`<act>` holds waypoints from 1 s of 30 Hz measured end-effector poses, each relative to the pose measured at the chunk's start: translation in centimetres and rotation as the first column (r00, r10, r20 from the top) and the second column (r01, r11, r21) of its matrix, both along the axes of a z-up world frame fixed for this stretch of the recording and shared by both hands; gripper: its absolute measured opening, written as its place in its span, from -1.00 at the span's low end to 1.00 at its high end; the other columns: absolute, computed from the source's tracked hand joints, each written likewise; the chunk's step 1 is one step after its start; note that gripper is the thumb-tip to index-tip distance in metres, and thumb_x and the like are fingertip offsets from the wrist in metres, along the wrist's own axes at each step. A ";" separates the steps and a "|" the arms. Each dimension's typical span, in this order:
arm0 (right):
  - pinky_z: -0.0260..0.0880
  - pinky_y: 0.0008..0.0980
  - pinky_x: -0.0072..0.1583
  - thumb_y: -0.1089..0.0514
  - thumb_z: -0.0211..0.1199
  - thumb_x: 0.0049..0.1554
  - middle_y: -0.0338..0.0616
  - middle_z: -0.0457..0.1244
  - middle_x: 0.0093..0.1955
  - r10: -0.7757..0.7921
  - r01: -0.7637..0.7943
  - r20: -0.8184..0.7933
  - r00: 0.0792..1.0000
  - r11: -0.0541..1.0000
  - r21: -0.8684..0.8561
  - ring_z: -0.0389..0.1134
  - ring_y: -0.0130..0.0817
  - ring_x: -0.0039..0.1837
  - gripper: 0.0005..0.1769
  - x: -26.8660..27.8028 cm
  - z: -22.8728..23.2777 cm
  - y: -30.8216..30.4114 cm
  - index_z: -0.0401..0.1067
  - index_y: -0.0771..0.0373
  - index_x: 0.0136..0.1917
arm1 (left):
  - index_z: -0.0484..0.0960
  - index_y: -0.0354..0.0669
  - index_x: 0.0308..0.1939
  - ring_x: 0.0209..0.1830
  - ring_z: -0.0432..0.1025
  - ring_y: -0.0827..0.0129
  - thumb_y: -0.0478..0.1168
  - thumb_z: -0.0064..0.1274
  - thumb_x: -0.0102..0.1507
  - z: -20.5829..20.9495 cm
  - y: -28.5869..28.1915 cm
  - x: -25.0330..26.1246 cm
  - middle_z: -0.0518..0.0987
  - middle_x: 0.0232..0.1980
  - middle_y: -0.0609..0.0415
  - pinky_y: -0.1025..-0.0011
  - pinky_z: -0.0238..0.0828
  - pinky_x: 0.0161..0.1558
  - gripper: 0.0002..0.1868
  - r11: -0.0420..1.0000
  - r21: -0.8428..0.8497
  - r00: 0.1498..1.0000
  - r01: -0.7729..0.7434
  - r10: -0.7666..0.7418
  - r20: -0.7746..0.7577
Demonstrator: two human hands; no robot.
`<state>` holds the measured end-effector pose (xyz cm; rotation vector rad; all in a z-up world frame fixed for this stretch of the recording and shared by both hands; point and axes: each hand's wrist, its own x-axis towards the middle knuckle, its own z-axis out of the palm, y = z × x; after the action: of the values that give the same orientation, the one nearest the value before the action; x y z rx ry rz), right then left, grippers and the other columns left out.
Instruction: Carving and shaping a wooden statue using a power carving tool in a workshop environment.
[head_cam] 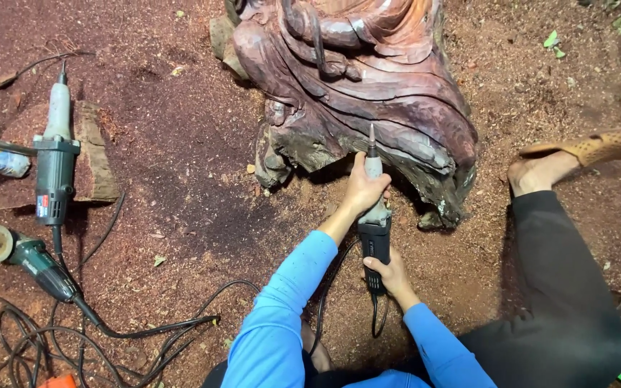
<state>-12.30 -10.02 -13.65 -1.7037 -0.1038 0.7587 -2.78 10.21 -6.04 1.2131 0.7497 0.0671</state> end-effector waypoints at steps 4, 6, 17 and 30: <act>0.37 -0.27 -0.20 0.04 0.60 -0.20 -0.06 0.32 -0.34 0.037 -0.037 0.002 0.999 0.999 -0.005 0.33 -0.32 -0.24 -0.59 0.3 0.0 0.3 0.49 0.25 -0.18 | 0.23 -0.33 0.31 -0.62 0.52 0.32 -0.42 0.00 0.14 0.2 0.2 -0.2 0.57 -0.46 -0.15 0.48 0.62 -0.57 -0.37 0.999 -0.036 0.999 -0.029 0.030 0.015; 0.39 -0.28 -0.23 0.06 0.58 -0.18 -0.04 0.32 -0.38 0.044 -0.044 -0.014 0.999 0.999 0.013 0.36 -0.29 -0.29 -0.62 0.7 0.4 0.3 0.48 0.25 -0.20 | 0.30 -0.30 0.20 -0.62 0.53 0.31 -0.42 0.00 0.13 0.4 0.5 -0.5 0.58 -0.47 -0.14 0.46 0.62 -0.57 -0.46 0.999 -0.029 0.999 -0.032 0.033 0.016; 0.48 -0.16 -0.39 0.23 0.54 -0.14 0.17 0.32 -0.42 0.018 -0.003 -0.143 0.990 0.995 0.104 0.47 -0.01 -0.41 -0.69 1.7 -0.1 0.3 0.45 0.32 -0.19 | 0.42 -0.30 -0.12 -0.65 0.54 0.27 -0.41 0.03 0.08 -1.1 0.8 -0.4 0.59 -0.53 -0.20 0.35 0.62 -0.57 -0.71 0.990 -0.053 0.992 -0.127 0.128 0.006; 0.34 -0.27 -0.22 0.09 0.53 -0.17 -0.11 0.28 -0.31 -0.060 0.070 -0.080 0.995 0.989 0.128 0.30 -0.31 -0.23 -0.65 -1.5 1.8 0.4 0.48 0.24 -0.17 | 0.15 -0.23 0.48 -0.62 0.54 0.29 -0.40 0.06 0.10 -0.6 -0.5 -0.9 0.61 -0.46 -0.17 0.42 0.65 -0.53 -0.15 0.999 -0.004 0.999 0.033 -0.033 -0.013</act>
<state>-13.76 -9.58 -11.89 -1.5449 -0.0446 0.7508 -3.63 9.70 -6.59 1.2235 0.7408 0.0300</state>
